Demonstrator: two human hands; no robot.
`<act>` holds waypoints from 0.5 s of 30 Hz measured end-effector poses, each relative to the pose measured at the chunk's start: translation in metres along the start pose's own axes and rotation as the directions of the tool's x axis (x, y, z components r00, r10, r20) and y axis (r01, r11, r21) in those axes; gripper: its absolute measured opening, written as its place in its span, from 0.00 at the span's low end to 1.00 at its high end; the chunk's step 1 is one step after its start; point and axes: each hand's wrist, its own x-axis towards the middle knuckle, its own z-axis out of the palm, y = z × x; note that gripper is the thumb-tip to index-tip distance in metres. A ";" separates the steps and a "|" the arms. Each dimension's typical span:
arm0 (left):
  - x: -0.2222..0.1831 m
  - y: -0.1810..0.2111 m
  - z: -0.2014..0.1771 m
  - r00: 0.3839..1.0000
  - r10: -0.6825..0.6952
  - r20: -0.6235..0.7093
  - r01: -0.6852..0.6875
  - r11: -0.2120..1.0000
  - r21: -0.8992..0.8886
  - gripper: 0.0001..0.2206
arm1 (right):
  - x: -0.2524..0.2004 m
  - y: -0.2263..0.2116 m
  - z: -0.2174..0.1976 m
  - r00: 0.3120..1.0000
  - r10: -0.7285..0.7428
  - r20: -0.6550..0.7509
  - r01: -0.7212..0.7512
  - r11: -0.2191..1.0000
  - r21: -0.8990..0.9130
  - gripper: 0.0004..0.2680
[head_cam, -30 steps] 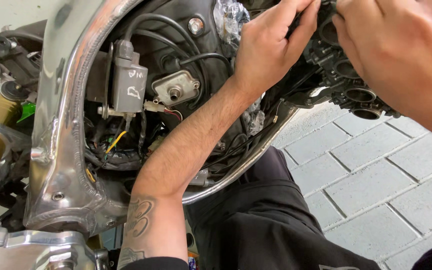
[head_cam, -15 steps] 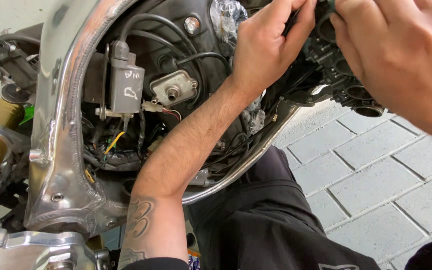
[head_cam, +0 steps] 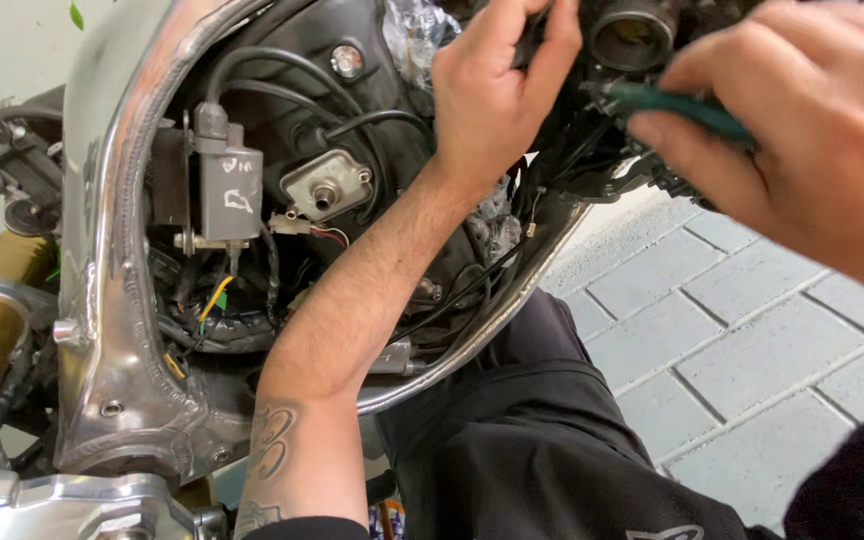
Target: The person installs a carburetor assembly into a motorcycle frame by hand, uses a screwdriver on the components, and connects a cable to the assembly.
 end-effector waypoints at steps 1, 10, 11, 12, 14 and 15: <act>0.000 0.000 -0.002 1.000 0.003 0.013 -0.003 1.000 -0.002 0.03 | -0.005 -0.006 0.002 1.000 0.012 -0.004 -0.012 1.000 0.005 0.12; 0.001 0.006 0.001 0.999 0.004 0.034 -0.009 0.989 0.145 0.07 | -0.103 -0.065 0.120 0.990 0.006 0.143 -0.128 0.485 0.865 0.11; 0.000 0.002 0.002 1.000 0.012 -0.007 -0.011 0.988 0.156 0.08 | -0.118 -0.074 0.139 0.970 -0.055 0.237 -0.190 0.433 0.881 0.10; -0.002 -0.003 0.003 0.999 0.020 -0.048 -0.012 0.986 0.167 0.09 | -0.132 -0.084 0.159 0.940 -0.123 0.319 -0.252 0.381 0.889 0.10; -0.003 -0.006 0.006 0.996 0.060 -0.059 -0.051 0.987 0.150 0.06 | -0.166 -0.096 0.201 0.932 -0.086 0.352 -0.292 0.396 0.871 0.09; 0.000 -0.009 0.007 0.987 0.110 -0.113 -0.093 0.985 0.145 0.04 | -0.180 -0.100 0.223 0.921 -0.079 0.382 -0.312 0.438 0.843 0.08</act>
